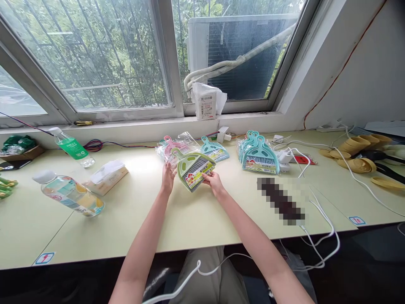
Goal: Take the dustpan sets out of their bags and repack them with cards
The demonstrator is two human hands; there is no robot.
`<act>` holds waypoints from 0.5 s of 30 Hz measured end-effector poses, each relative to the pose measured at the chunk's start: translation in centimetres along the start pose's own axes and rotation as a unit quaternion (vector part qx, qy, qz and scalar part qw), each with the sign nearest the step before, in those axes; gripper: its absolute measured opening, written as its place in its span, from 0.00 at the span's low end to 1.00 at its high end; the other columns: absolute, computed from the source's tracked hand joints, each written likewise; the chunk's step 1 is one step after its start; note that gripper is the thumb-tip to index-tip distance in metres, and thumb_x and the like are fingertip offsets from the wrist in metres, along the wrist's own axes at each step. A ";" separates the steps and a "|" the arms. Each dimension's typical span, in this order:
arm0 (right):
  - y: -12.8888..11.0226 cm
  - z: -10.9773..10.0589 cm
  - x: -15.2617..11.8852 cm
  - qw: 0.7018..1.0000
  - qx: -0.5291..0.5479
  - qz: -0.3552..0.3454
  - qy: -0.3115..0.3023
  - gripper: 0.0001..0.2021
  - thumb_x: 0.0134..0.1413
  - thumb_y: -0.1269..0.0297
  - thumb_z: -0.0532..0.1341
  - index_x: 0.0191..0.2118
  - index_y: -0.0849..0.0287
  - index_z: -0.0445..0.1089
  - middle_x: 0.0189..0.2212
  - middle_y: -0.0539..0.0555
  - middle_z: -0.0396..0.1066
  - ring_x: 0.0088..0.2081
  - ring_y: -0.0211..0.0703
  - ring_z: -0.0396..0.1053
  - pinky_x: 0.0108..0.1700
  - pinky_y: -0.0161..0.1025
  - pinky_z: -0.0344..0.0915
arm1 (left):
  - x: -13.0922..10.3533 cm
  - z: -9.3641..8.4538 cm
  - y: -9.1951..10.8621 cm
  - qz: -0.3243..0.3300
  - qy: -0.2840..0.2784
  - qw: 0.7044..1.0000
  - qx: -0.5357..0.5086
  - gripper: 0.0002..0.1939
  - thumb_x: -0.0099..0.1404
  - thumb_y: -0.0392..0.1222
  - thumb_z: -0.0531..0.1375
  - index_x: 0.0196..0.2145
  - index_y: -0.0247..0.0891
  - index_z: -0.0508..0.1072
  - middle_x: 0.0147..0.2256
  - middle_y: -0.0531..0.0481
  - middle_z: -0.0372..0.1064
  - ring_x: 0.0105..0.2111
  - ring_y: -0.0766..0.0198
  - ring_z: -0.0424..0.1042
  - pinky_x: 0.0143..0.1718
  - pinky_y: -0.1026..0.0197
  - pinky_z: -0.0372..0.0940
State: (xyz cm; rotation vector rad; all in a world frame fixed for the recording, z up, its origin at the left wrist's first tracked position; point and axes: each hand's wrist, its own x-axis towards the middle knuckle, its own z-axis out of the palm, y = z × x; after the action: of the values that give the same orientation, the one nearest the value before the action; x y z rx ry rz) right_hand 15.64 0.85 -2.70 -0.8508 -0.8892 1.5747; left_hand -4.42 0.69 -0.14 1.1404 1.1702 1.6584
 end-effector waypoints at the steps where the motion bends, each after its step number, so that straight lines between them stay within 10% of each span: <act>1: 0.0 0.1 -0.1 1.000 -0.001 -0.002 -0.002 0.14 0.43 0.66 0.70 0.37 0.63 0.70 0.34 0.56 0.76 0.34 0.43 0.75 0.38 0.40 0.75 | 0.1 0.0 -0.2 -0.025 -0.044 0.998 -0.026 0.29 0.63 0.59 0.53 0.57 0.41 0.61 0.54 0.41 0.65 0.53 0.54 0.66 0.48 0.53 0.64; 10: -0.2 0.2 -0.4 0.996 0.019 -0.045 0.075 0.12 0.45 0.65 0.68 0.37 0.62 0.69 0.34 0.54 0.76 0.36 0.43 0.75 0.43 0.42 0.74 | -0.8 0.9 -1.3 -0.198 -0.233 0.948 -0.083 0.27 0.59 0.56 0.60 0.52 0.37 0.68 0.49 0.42 0.70 0.47 0.51 0.71 0.42 0.52 0.68; 15: -0.4 0.3 -0.4 0.996 0.019 -0.039 0.076 0.12 0.45 0.66 0.68 0.36 0.61 0.68 0.34 0.54 0.76 0.36 0.43 0.74 0.42 0.42 0.75 | -0.6 1.2 -2.1 -0.186 -0.201 0.953 -0.126 0.28 0.62 0.59 0.55 0.54 0.40 0.65 0.51 0.44 0.70 0.50 0.53 0.69 0.47 0.52 0.67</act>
State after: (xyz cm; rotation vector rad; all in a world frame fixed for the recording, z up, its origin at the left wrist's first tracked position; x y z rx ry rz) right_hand 15.58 0.43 -2.20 -0.8864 -0.7719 1.4346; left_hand -2.88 1.00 -2.03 0.9663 0.8217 1.1777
